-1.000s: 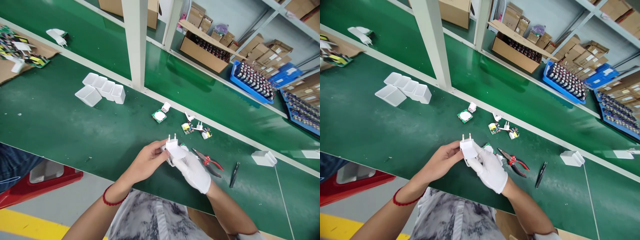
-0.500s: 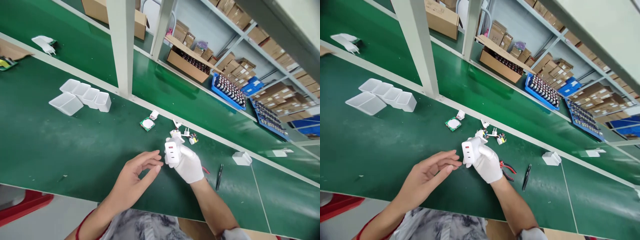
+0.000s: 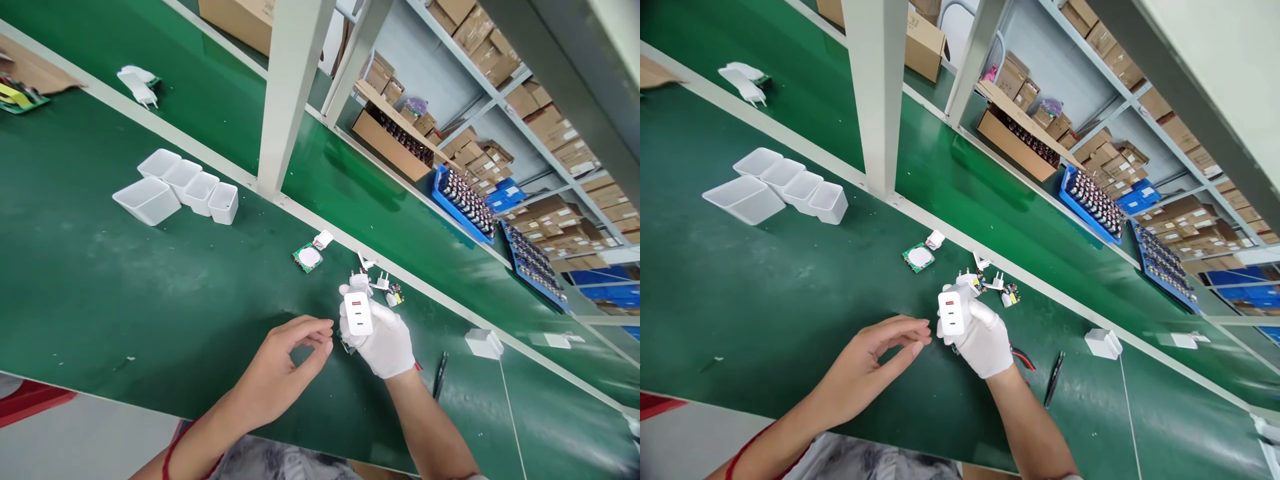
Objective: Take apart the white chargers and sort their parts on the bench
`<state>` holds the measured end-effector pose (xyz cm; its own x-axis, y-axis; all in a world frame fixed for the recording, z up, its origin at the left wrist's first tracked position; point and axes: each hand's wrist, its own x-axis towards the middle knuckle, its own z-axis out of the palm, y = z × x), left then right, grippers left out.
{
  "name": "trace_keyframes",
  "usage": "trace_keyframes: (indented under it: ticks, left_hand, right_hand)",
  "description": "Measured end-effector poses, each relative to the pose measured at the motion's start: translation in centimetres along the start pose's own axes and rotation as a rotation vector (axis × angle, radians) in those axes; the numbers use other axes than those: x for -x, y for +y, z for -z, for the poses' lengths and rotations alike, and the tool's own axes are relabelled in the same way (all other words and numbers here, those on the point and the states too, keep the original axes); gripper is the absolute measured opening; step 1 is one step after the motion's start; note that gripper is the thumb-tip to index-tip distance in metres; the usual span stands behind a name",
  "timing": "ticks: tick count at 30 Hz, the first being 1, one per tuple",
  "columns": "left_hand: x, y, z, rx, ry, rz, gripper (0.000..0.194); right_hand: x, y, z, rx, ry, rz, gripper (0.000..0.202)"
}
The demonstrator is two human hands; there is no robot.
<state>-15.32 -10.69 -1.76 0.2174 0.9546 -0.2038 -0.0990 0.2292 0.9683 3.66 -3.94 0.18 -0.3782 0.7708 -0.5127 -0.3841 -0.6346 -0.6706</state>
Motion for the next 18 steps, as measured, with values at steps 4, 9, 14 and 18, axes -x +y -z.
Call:
trace_keyframes:
  ticks: [4, 9, 14, 18]
  left_hand:
    - [-0.5, 0.3, 0.4, -0.014, 0.003, -0.027, 0.027]
    - [-0.8, 0.6, 0.6, -0.045, 0.010, -0.056, 0.025]
    - [-0.5, 0.7, 0.4, -0.105, 0.007, -0.061, 0.026]
    - [0.0, 0.0, 0.7, -0.190, -0.010, -0.004, 0.031]
  right_hand:
    - [-0.4, 0.0, -0.5, -0.004, -0.010, -0.050, 0.032]
    - [-0.9, 0.2, -0.7, 0.005, -0.045, -0.062, 0.037]
    - [-0.6, 0.5, -0.2, 0.101, -0.057, -0.035, 0.041]
    - [-0.9, -2.7, 1.7, 0.616, 0.152, 0.306, 0.047]
